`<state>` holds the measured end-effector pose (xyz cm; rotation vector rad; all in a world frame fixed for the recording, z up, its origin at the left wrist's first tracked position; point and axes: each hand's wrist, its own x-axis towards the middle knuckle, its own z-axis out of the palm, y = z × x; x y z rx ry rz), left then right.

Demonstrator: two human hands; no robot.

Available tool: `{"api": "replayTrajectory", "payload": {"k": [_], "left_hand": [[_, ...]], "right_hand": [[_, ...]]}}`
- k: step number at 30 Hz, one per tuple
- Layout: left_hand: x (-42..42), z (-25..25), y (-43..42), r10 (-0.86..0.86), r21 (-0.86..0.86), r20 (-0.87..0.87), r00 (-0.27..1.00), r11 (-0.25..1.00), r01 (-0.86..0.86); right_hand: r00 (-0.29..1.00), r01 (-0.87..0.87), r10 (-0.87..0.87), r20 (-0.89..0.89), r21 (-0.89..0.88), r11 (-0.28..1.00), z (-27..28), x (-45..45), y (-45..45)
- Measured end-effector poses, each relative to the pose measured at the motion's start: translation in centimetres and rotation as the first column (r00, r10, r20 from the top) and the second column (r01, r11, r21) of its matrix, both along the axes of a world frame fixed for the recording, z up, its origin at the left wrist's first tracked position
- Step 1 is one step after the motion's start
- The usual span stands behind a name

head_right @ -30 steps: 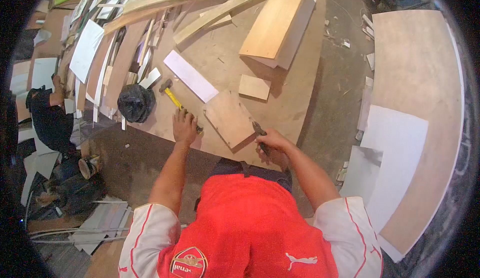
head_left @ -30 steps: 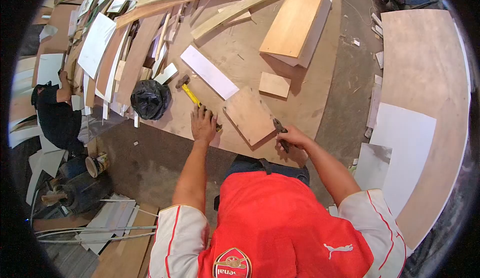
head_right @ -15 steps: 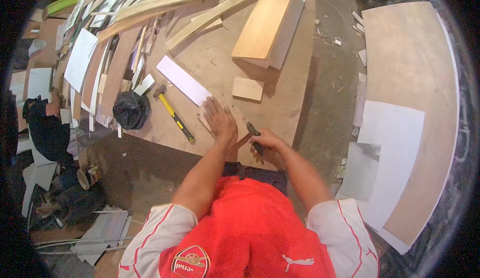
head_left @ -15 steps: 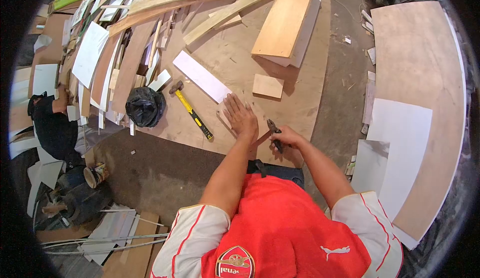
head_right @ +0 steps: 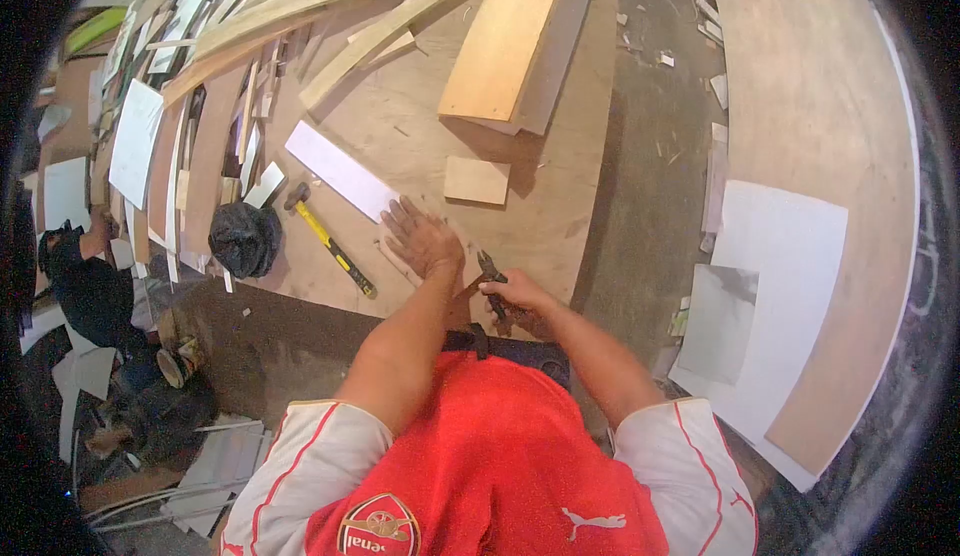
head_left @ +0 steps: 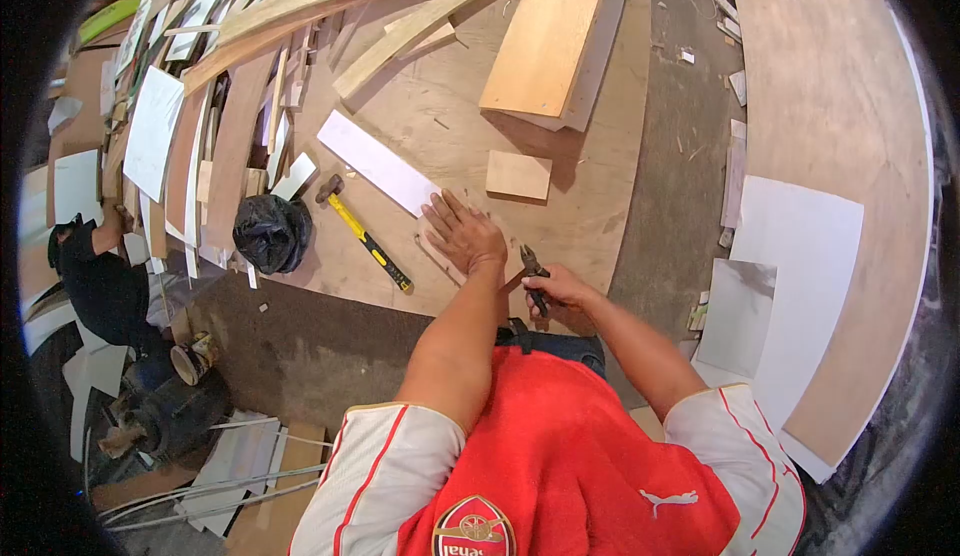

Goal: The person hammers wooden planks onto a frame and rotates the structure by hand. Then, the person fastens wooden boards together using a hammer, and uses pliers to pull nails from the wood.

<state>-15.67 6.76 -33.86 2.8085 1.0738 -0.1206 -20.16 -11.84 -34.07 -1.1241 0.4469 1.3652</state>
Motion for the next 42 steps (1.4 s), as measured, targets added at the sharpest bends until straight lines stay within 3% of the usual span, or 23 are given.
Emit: {"api": "replayTrajectory", "payload": {"k": [6,12,15,18,24,27,30,33,36,42], "left_hand": [[0.3,0.6,-0.2,-0.013,0.033,-0.119,0.993,0.999,0.017],[0.3,0.9,-0.1,-0.011,-0.020,-0.091,0.996,1.000,0.009],[0.5,1.5,0.0,-0.012,-0.075,-0.184,0.983,0.997,-0.001],[0.0,0.3,0.1,-0.030,-0.024,-0.144,0.989,0.999,0.027],[-0.1,-0.4,-0.2,-0.036,0.070,-0.047,0.998,0.997,0.040],[0.0,0.4,-0.3,-0.034,0.053,-0.074,0.997,0.998,0.038],[-0.1,0.0,-0.2,-0.030,0.066,-0.066,0.997,0.997,0.035],[-0.3,-0.1,-0.3,-0.041,0.077,-0.043,0.998,0.996,0.045],[0.0,0.0,-0.3,-0.016,0.027,-0.037,0.999,0.999,0.017],[0.3,1.0,-0.1,-0.004,-0.044,-0.105,0.995,0.999,0.000]], "right_hand": [[0.999,-0.036,0.033,-0.039,-0.070,0.997,0.8,0.2,0.1],[0.991,-0.097,0.079,-0.107,-0.182,0.978,4.3,1.8,1.1],[0.985,-0.110,0.079,-0.152,-0.210,0.971,5.1,2.3,1.4],[0.984,-0.075,0.070,-0.161,-0.026,0.997,3.3,2.4,-0.5],[0.947,-0.075,0.120,-0.297,0.161,0.984,0.0,2.2,-2.3],[0.963,-0.107,0.140,-0.232,0.148,0.983,-0.1,2.2,-1.6],[0.997,-0.014,0.024,-0.079,0.129,0.992,-0.5,0.3,-1.7],[0.998,-0.064,0.064,-0.003,-0.010,0.998,0.1,0.0,-1.2],[1.000,-0.023,0.024,0.004,-0.038,0.999,1.1,0.4,-0.4],[0.993,-0.101,0.088,-0.075,-0.202,0.974,4.2,1.8,1.0]]}}
